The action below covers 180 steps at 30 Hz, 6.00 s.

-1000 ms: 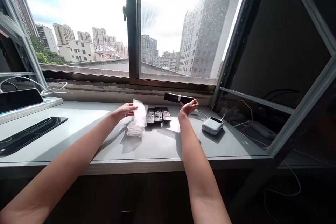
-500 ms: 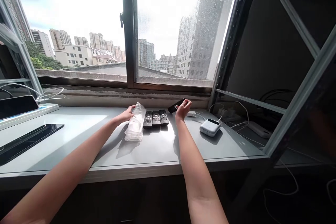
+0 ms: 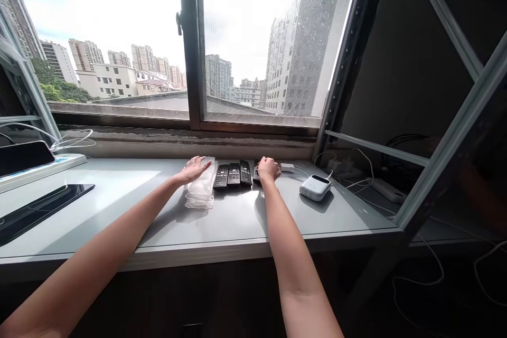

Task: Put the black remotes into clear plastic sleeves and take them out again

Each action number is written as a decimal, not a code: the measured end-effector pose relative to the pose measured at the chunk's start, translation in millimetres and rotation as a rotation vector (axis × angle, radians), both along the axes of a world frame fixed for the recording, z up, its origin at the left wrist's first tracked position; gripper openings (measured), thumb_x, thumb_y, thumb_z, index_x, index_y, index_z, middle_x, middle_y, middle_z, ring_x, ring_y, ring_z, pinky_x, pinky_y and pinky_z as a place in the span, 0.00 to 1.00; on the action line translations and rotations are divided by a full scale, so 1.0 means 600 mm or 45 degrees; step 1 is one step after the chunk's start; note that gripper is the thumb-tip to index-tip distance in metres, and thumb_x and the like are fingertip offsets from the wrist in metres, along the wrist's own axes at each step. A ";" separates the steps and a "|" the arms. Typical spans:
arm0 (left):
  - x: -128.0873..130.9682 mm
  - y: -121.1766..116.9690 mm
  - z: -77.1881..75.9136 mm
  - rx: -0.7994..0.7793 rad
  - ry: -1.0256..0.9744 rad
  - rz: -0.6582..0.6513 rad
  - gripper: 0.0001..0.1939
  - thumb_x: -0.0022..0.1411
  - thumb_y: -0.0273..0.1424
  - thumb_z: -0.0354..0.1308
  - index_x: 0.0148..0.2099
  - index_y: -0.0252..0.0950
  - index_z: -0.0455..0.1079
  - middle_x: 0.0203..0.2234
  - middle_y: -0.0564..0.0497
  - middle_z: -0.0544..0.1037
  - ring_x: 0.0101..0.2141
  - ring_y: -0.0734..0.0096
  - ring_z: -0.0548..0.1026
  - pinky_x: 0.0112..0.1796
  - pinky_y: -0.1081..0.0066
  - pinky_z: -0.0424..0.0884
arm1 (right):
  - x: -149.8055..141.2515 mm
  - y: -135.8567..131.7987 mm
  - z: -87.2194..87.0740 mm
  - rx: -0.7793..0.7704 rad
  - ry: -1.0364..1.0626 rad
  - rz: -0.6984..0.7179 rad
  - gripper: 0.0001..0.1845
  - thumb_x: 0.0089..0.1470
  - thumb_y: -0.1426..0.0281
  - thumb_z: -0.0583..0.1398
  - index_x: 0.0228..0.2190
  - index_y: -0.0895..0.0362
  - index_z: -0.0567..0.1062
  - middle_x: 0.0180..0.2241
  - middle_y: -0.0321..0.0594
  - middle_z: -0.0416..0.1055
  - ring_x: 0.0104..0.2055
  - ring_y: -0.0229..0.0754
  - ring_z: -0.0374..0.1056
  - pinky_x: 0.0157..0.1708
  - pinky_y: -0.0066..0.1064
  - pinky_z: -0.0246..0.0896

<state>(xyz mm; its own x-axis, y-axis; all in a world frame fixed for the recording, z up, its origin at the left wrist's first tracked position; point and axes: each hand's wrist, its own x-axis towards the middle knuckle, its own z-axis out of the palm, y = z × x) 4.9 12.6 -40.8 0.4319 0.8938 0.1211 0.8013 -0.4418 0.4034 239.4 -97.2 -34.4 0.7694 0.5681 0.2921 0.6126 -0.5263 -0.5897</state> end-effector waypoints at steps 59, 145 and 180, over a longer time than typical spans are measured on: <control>-0.100 0.036 -0.007 0.138 0.361 0.226 0.24 0.66 0.34 0.42 0.57 0.33 0.71 0.55 0.38 0.73 0.54 0.52 0.71 0.50 0.64 0.68 | 0.028 0.008 -0.018 -0.220 0.136 0.017 0.23 0.60 0.69 0.50 0.51 0.62 0.76 0.52 0.57 0.71 0.54 0.56 0.68 0.49 0.40 0.64; -0.098 0.046 0.039 -0.694 -2.109 0.467 0.10 0.53 0.17 0.67 0.38 0.27 0.75 0.20 0.52 0.76 0.18 0.81 0.71 0.21 0.81 0.69 | -0.017 -0.002 0.011 -0.016 -0.273 0.151 0.22 0.59 0.60 0.58 0.50 0.59 0.76 0.49 0.54 0.74 0.50 0.56 0.71 0.46 0.40 0.65; -0.107 0.046 0.038 -0.569 -2.211 0.760 0.04 0.60 0.19 0.61 0.33 0.30 0.71 0.19 0.56 0.72 0.15 0.83 0.68 0.23 0.80 0.68 | -0.117 -0.023 0.033 0.297 -0.639 1.131 0.22 0.52 0.61 0.66 0.50 0.45 0.76 0.46 0.34 0.75 0.43 0.44 0.72 0.39 0.31 0.64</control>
<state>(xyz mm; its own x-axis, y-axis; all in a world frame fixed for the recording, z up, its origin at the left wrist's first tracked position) -59.1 40.4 -17.9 -0.2341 0.9447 -0.2295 -0.5776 0.0547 0.8145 169.3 -111.1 -14.5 -0.1371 0.7580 0.6377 0.9257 0.3271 -0.1898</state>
